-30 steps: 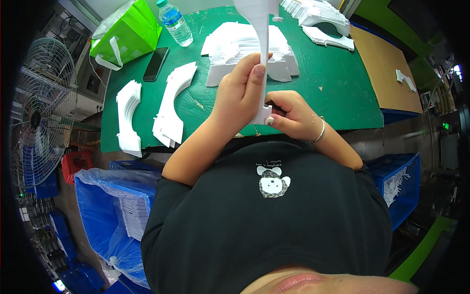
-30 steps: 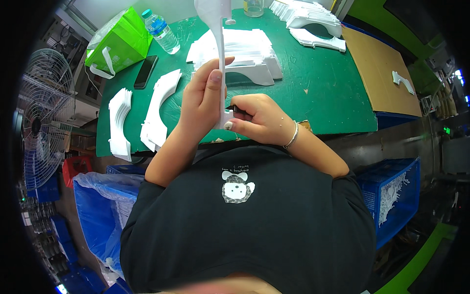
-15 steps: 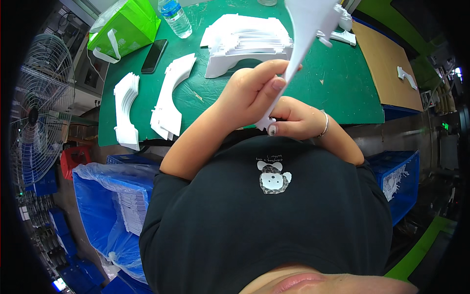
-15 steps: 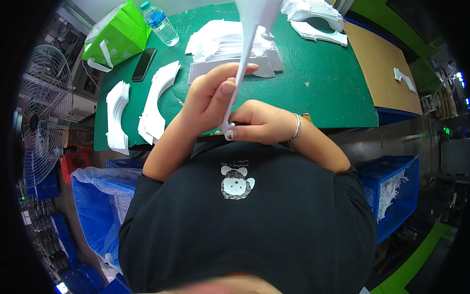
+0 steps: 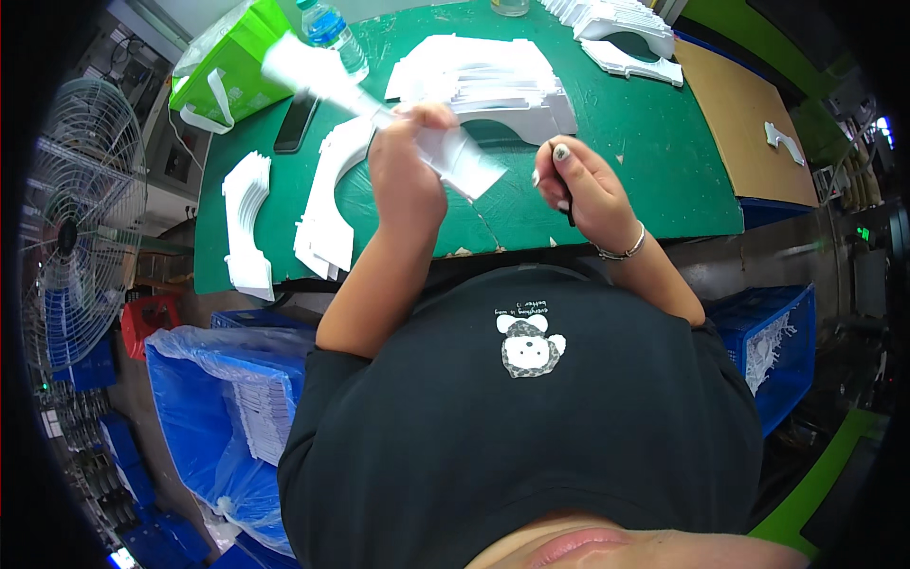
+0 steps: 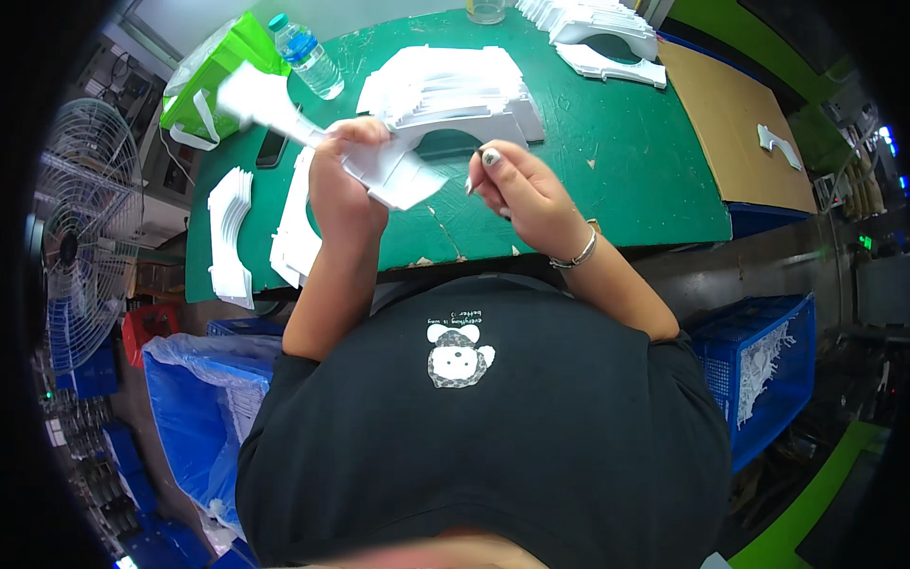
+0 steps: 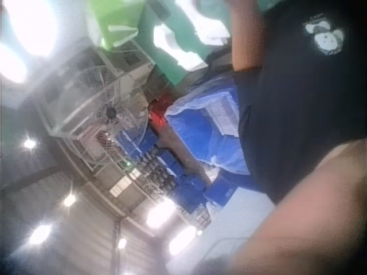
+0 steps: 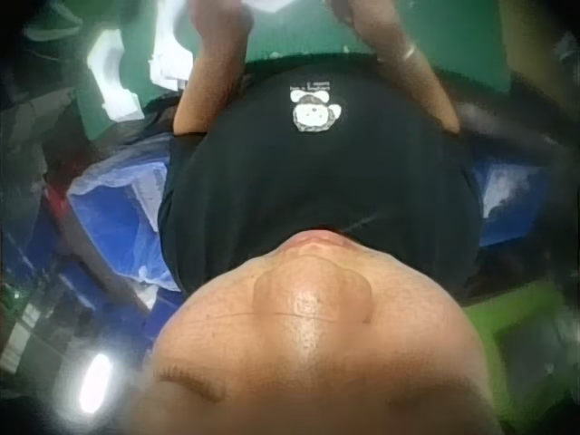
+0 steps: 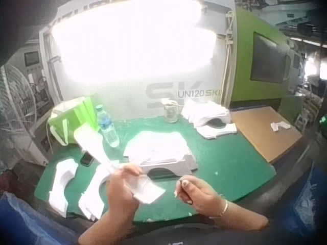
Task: The person deburrs white plastic parts with a deburring tool at a workbench.
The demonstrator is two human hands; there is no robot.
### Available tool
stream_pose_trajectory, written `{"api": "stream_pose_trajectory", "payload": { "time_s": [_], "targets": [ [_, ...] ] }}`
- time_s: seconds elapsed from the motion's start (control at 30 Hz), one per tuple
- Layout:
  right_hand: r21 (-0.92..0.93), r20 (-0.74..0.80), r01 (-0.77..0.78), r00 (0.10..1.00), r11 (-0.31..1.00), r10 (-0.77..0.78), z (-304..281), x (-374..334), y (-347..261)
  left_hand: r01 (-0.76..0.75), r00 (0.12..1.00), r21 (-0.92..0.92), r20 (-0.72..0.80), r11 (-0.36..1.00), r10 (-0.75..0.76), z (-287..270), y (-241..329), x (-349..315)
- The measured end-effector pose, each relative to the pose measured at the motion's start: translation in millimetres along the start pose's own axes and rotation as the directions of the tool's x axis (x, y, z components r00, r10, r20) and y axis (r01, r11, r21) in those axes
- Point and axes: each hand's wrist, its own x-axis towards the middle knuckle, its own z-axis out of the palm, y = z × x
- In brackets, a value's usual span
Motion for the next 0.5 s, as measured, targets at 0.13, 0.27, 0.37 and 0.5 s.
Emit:
{"api": "stream_pose_trajectory", "payload": {
  "time_s": [0.13,0.27,0.37,0.5],
  "targets": [
    [-0.267,-0.264,0.184,0.93,0.946,-0.255,2.0,4.4,-5.0,0.09,0.96,-0.041,-0.262,0.995,-0.098,1.9,3.5,3.9],
    [-0.361,-0.332,0.188,0.889,0.913,-0.315,5.2,16.3,-9.0,0.207,0.961,-0.313,-0.114,0.927,-0.253,13.1,7.6,-14.6],
    [-0.397,-0.295,0.332,0.837,0.856,-0.461,13.9,27.7,-11.3,0.196,0.974,-0.435,-0.019,0.879,-0.226,25.1,9.5,-24.3],
    [-0.231,-0.318,0.328,0.864,0.916,-0.39,30.9,28.5,-21.9,0.199,0.979,-0.432,0.117,0.879,-0.164,18.9,3.0,-35.0]
  ]
}}
